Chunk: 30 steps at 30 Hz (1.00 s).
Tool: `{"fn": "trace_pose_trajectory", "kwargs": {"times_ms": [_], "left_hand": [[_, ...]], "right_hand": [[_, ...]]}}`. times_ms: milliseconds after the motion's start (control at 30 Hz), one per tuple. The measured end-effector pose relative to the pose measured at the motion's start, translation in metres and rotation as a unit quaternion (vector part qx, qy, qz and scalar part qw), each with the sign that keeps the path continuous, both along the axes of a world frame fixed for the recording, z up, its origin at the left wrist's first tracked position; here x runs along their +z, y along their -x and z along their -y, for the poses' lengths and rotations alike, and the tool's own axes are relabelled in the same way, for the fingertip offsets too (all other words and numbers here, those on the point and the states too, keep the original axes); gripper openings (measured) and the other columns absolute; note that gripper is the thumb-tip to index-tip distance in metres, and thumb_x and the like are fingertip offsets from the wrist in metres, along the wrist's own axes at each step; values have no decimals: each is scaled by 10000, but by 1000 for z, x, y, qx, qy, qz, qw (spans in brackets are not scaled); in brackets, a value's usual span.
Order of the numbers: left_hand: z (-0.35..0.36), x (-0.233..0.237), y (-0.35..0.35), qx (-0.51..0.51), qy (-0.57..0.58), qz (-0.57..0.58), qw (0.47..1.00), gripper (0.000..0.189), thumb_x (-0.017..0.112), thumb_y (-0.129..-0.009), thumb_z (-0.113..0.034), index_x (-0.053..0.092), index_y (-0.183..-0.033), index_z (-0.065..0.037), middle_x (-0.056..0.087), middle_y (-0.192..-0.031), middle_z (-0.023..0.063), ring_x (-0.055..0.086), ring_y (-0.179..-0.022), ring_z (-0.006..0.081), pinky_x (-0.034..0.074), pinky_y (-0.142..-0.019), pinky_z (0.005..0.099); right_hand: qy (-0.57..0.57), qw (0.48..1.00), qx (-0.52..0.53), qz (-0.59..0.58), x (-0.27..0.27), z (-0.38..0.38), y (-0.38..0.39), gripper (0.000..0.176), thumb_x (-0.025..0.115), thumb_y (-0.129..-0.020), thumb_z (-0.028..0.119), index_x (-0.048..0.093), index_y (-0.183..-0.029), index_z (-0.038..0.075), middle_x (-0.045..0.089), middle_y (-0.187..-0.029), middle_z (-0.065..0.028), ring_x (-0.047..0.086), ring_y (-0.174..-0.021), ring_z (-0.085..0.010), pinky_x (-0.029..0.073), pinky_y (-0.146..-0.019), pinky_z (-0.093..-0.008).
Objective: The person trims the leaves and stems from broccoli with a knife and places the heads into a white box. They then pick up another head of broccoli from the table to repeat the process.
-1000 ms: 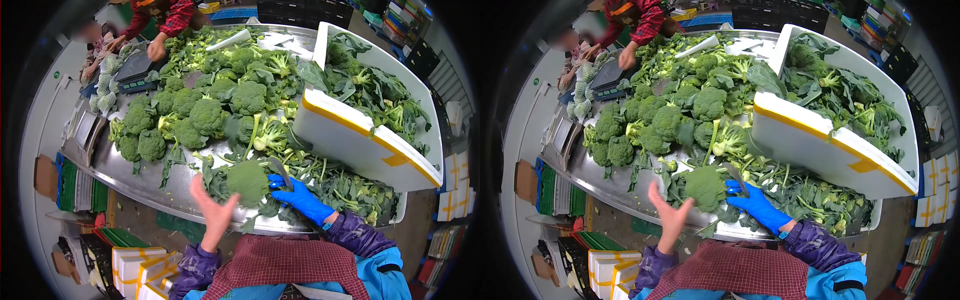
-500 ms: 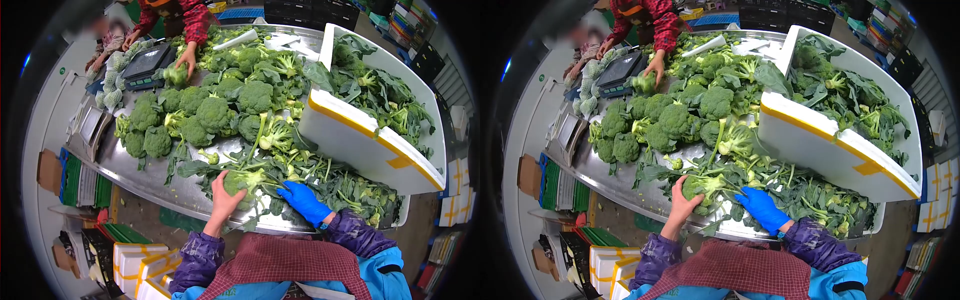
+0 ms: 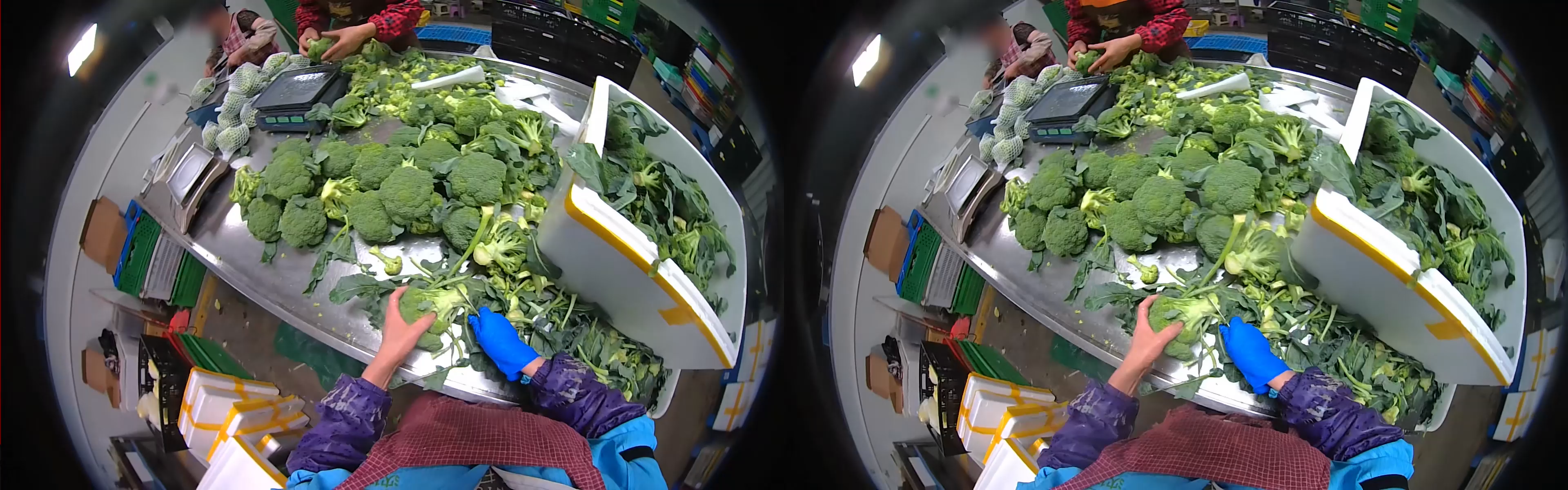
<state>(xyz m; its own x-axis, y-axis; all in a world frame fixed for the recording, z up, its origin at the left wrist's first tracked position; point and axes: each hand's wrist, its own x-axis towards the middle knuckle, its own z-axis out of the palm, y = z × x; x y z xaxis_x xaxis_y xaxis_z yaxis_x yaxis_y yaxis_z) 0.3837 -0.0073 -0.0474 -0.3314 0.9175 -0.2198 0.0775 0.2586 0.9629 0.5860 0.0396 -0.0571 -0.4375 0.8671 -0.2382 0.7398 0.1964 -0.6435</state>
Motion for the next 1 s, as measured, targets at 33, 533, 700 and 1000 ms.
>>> {"fn": "trace_pose_trajectory", "kwargs": {"times_ms": [33, 533, 700, 1000], "left_hand": [[2, -1, -3, 3, 0, 0, 1000, 712, 740, -654, -178, 361, -1244, -56, 454, -1163, 165, 469, -1061, 246, 387, -908, 336], [29, 38, 0, 118, -58, 331, 935, 672, 632, -739, -23, 280, -1306, -106, 416, -1198, 133, 480, -1056, 230, 447, -874, 350], [22, 60, -27, 31, -140, 127, 981, 692, 662, -707, -49, 301, -1297, -40, 381, -1232, 120, 398, -1133, 214, 339, -961, 329], [21, 101, -31, 21, -122, 281, 952, 671, 618, -707, -15, 300, -1298, -35, 378, -1225, 115, 412, -1121, 205, 349, -958, 323]], "right_hand": [[-10, 1000, 9, 13, -5, -2, 1, 335, 439, -897, 321, 490, -898, -10, 581, -773, -252, 558, -711, -426, 432, -630, -503], [196, 968, -39, -152, 92, -17, -26, 737, 643, -750, 486, 435, -1234, -29, 555, -1125, -228, 556, -1032, -307, 424, -873, -361], [116, 949, -30, -292, 108, 0, 8, 941, 716, -697, 457, 243, -1348, -31, 469, -1247, -204, 484, -1126, -268, 388, -921, -326], [81, 969, -61, -225, 106, 3, 2, 617, 727, -732, 297, 465, -1229, 42, 606, -1023, -103, 567, -776, -140, 458, -707, -265]]}}
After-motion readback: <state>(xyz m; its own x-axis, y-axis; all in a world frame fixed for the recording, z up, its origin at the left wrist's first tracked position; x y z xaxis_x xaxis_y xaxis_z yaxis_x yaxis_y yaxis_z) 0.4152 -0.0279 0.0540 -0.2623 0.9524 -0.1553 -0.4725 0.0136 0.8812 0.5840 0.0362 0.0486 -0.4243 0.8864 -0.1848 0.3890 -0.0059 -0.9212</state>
